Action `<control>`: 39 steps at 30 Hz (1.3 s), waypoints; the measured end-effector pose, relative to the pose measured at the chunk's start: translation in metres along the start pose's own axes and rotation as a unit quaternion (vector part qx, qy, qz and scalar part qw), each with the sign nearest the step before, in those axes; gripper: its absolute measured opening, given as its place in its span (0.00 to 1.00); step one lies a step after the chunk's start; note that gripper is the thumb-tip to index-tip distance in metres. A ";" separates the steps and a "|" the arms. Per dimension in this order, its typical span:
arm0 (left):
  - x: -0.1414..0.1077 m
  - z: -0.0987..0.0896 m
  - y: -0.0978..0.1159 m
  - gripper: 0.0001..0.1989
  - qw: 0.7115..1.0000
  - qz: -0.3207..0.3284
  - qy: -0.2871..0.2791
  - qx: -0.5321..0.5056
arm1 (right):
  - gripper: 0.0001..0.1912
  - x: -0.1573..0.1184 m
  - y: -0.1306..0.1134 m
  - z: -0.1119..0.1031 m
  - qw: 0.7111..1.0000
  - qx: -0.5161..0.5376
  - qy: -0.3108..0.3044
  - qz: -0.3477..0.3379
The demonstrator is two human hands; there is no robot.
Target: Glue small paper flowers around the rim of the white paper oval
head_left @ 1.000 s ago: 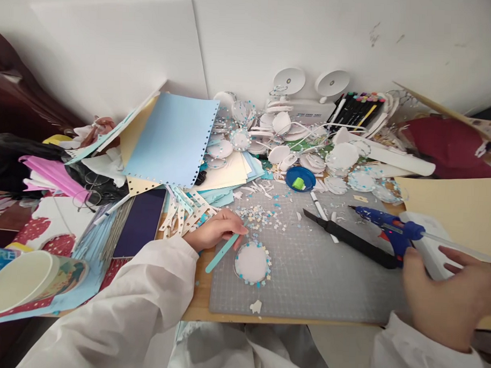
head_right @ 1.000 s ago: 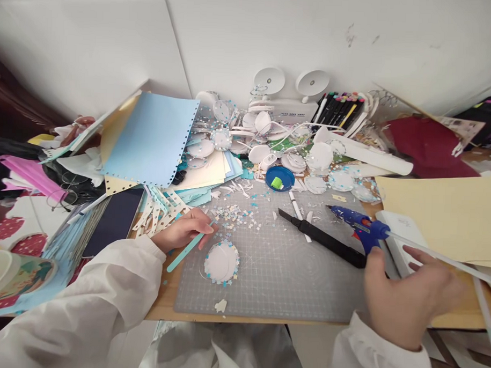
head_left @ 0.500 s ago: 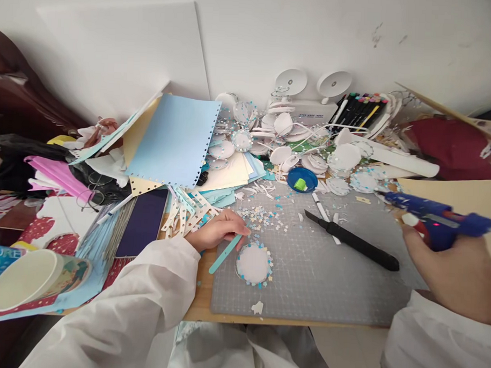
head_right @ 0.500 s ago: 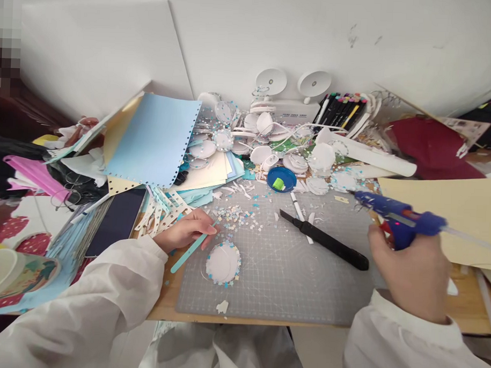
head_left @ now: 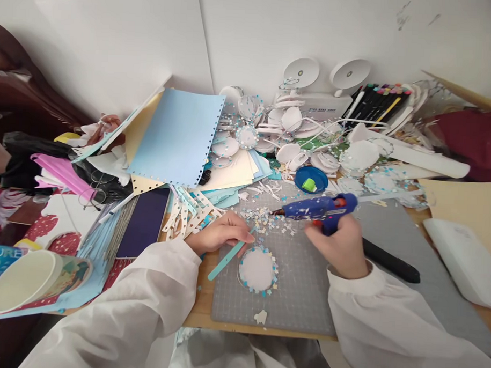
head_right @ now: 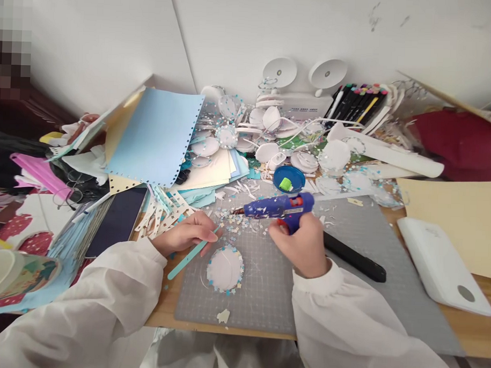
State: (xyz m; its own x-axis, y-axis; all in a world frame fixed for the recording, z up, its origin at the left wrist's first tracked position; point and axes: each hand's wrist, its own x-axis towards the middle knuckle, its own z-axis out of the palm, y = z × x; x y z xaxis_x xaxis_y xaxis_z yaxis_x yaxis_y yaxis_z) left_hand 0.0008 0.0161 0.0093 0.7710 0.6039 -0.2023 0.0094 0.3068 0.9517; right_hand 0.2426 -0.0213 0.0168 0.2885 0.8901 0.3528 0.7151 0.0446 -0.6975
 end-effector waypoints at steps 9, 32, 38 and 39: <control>0.000 -0.001 0.000 0.18 1.000 -0.008 -0.005 0.012 | 0.15 -0.012 0.013 0.008 0.991 -0.041 -0.006 -0.131; 0.000 -0.001 -0.002 0.18 0.999 -0.001 0.001 0.036 | 0.13 -0.009 0.007 0.006 0.995 -0.048 -0.015 -0.082; 0.000 -0.001 -0.001 0.18 0.999 0.008 0.002 0.039 | 0.14 -0.011 0.010 0.007 0.995 -0.050 -0.010 -0.088; 0.000 -0.001 -0.001 0.18 0.999 0.004 0.001 0.041 | 0.13 -0.010 0.011 0.007 0.995 -0.049 -0.008 -0.090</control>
State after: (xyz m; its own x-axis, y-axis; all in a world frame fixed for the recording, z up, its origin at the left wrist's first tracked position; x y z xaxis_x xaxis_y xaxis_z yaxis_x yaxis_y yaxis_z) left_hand 0.0007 0.0167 0.0086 0.7696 0.6081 -0.1945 0.0552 0.2400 0.9692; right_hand 0.2430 -0.0270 0.0015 0.1396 0.8789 0.4561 0.8131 0.1611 -0.5594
